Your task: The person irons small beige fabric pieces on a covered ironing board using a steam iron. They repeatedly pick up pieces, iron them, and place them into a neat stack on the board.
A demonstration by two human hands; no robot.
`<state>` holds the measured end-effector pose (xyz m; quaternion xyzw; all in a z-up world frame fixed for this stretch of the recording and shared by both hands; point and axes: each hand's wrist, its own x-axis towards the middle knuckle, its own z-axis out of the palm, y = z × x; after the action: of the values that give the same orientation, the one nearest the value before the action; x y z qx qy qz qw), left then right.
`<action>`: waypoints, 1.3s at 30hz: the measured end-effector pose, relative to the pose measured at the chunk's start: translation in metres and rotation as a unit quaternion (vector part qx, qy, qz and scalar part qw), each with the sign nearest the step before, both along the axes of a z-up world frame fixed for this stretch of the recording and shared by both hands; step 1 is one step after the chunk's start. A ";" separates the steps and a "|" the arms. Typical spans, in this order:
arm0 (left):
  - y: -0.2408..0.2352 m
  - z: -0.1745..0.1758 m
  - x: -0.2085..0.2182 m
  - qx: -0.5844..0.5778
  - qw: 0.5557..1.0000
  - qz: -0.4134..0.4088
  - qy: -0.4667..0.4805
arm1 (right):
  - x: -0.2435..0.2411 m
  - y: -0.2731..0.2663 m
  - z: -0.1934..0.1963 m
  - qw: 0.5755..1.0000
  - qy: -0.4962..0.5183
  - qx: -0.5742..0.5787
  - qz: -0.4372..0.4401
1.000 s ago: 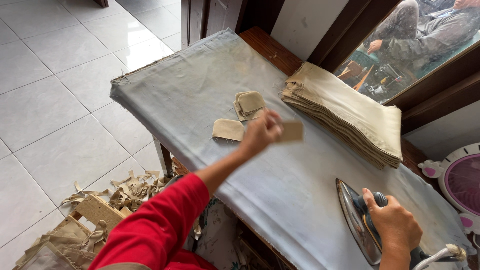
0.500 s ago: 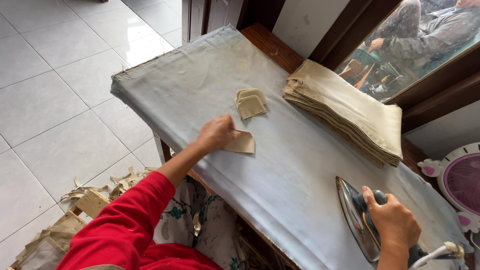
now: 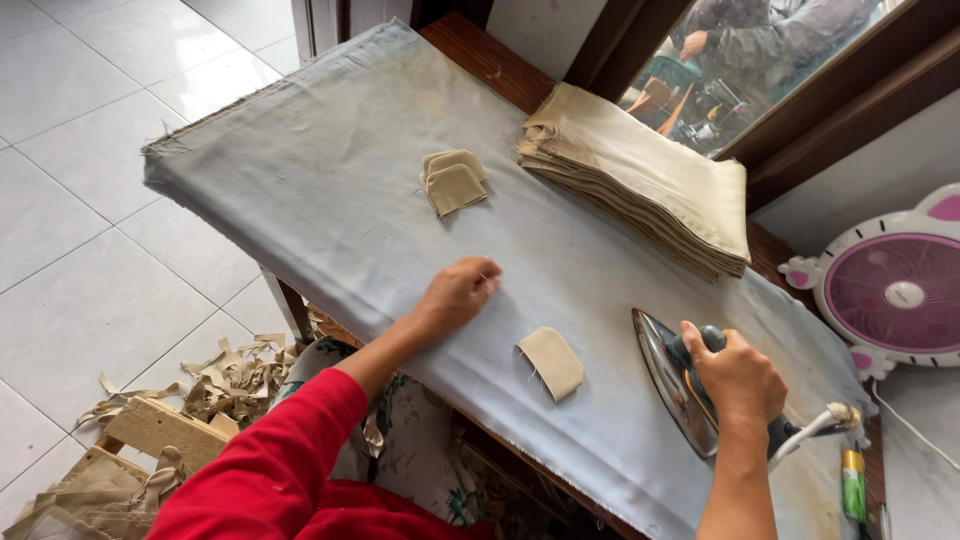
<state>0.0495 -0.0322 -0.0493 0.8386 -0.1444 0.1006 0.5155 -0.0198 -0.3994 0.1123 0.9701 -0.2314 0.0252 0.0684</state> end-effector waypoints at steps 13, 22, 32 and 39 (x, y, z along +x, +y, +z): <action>0.017 0.027 -0.016 -0.148 0.982 0.114 -0.008 | -0.065 0.187 0.047 0.974 0.141 0.165 0.064; 0.023 0.036 -0.029 -0.140 0.985 0.102 -0.026 | -0.015 0.214 0.011 0.987 0.040 0.075 0.133; 0.029 0.048 -0.034 -0.138 0.990 0.022 -0.031 | -0.030 0.207 -0.003 0.993 0.003 0.050 0.111; 0.035 0.043 -0.027 -0.193 0.979 0.048 -0.040 | -0.023 0.196 -0.023 0.991 -0.034 0.006 0.132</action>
<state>0.0226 0.0028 -0.0058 0.7243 -0.1022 0.1849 0.6564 -0.0428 -0.2035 0.0894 0.9911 -0.1040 0.0658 0.0507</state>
